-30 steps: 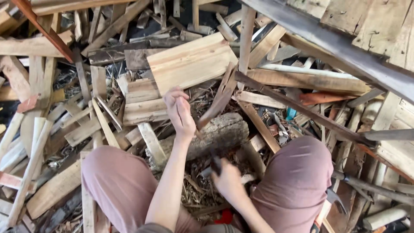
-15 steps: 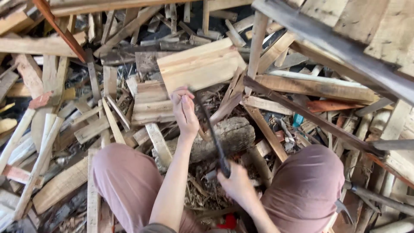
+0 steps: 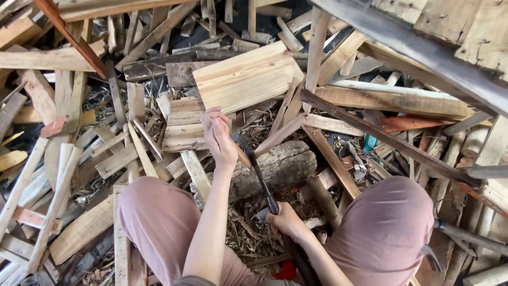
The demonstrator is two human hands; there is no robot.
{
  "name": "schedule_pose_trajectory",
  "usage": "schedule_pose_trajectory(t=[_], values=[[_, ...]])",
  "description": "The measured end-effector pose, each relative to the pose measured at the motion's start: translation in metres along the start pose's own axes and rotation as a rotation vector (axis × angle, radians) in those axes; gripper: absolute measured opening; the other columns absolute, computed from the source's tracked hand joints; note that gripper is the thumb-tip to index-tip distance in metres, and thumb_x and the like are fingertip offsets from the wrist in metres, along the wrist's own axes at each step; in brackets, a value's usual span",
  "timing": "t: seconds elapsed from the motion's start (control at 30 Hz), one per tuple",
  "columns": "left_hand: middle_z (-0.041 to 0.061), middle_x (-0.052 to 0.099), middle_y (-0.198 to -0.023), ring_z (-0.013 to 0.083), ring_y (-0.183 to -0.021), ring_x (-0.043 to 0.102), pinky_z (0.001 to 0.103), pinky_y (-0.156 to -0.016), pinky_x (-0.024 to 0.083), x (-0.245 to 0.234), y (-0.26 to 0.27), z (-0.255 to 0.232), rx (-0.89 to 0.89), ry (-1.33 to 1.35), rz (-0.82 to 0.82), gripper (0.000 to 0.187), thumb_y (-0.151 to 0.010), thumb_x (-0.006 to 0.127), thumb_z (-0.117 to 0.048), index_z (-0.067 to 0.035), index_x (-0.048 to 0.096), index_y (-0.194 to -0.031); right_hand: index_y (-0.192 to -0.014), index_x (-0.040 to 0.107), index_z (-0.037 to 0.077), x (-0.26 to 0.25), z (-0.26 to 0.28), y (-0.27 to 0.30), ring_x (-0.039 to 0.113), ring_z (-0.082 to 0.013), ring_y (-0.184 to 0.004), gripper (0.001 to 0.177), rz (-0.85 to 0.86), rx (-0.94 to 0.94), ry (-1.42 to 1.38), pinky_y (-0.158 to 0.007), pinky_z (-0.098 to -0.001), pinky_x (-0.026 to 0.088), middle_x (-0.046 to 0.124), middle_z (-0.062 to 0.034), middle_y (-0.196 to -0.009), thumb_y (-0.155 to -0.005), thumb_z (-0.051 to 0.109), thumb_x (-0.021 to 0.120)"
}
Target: Splitting and shaving small pieces of wood using a billhook tool
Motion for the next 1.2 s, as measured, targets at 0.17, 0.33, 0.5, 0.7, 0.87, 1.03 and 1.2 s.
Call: schedule_pose_trajectory(t=[0.17, 0.33, 0.5, 0.7, 0.87, 1.03, 1.2], values=[[0.011, 0.051, -0.112, 0.0246, -0.117, 0.046, 0.037, -0.098, 0.034, 0.014, -0.009, -0.015, 0.077, -0.085, 0.011, 0.036, -0.110, 0.029, -0.029, -0.008, 0.049, -0.088, -0.096, 0.062, 0.002, 0.001, 0.054, 0.033, 0.051, -0.0133, -0.037, 0.004, -0.150, -0.024, 0.314, -0.032, -0.0245, 0.045, 0.058, -0.0057, -0.058, -0.092, 0.002, 0.063], [0.012, 0.053, -0.121, 0.0172, -0.102, 0.048, 0.028, -0.070, 0.037, 0.006, -0.004, -0.006, 0.028, -0.028, -0.049, 0.033, -0.107, 0.034, -0.027, -0.007, 0.051, -0.088, -0.088, 0.071, 0.010, -0.003, 0.130, 0.112, 0.056, -0.0138, -0.043, 0.004, -0.478, -0.201, 0.450, -0.044, -0.0268, 0.045, 0.069, -0.0020, -0.062, -0.086, 0.014, 0.072], [0.008, 0.050, -0.105, 0.0260, -0.124, 0.046, 0.034, -0.092, 0.038, 0.012, -0.006, -0.005, 0.073, -0.087, -0.021, 0.033, -0.109, 0.030, -0.026, -0.008, 0.049, -0.089, -0.092, 0.066, 0.003, -0.010, -0.021, -0.020, 0.072, -0.0276, -0.069, 0.015, -0.366, 0.107, 0.727, -0.067, -0.0400, 0.061, 0.071, -0.0128, -0.077, -0.087, 0.017, 0.067], [0.010, 0.053, -0.108, 0.0284, -0.123, 0.049, 0.045, -0.108, 0.036, -0.006, -0.008, 0.000, 0.078, -0.107, -0.038, 0.038, -0.109, 0.027, -0.029, -0.010, 0.049, -0.084, -0.092, 0.050, 0.000, -0.006, -0.016, -0.005, 0.042, -0.0172, -0.029, 0.014, 0.032, 0.143, -0.121, -0.027, -0.0306, 0.034, 0.053, -0.0081, -0.050, -0.093, -0.001, 0.065], [0.006, 0.053, -0.122, 0.0105, -0.084, 0.040, 0.024, -0.057, 0.029, -0.007, -0.002, 0.001, 0.040, -0.006, -0.036, 0.035, -0.111, 0.031, -0.029, -0.008, 0.051, -0.092, -0.086, 0.064, 0.004, 0.002, 0.063, 0.055, 0.054, -0.0179, -0.038, 0.011, -0.289, -0.017, 0.393, -0.040, -0.0314, 0.045, 0.060, -0.0059, -0.056, -0.088, 0.014, 0.067], [0.007, 0.051, -0.124, 0.0081, -0.070, 0.035, 0.025, -0.053, 0.027, 0.000, -0.003, -0.003, 0.040, 0.046, -0.027, 0.029, -0.110, 0.032, -0.025, -0.007, 0.051, -0.095, -0.077, 0.065, 0.001, -0.002, 0.133, 0.128, 0.052, -0.0181, -0.029, 0.013, -0.479, -0.266, 0.293, -0.033, -0.0318, 0.042, 0.058, -0.0063, -0.048, -0.084, 0.008, 0.073], [0.008, 0.050, -0.105, 0.0232, -0.123, 0.047, 0.034, -0.093, 0.037, 0.007, -0.003, -0.021, 0.114, -0.145, -0.078, 0.031, -0.109, 0.029, -0.020, -0.009, 0.045, -0.084, -0.089, 0.070, 0.005, -0.024, -0.044, -0.017, 0.068, -0.0300, -0.067, 0.021, -0.359, 0.056, 0.648, -0.067, -0.0397, 0.055, 0.072, -0.0121, -0.074, -0.081, 0.023, 0.069]])
Point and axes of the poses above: each hand's wrist, its own y-axis away from the middle knuckle, its own x-axis out of the palm, z = x × y, the point moved 5 cm from there along -y, towards the middle knuckle
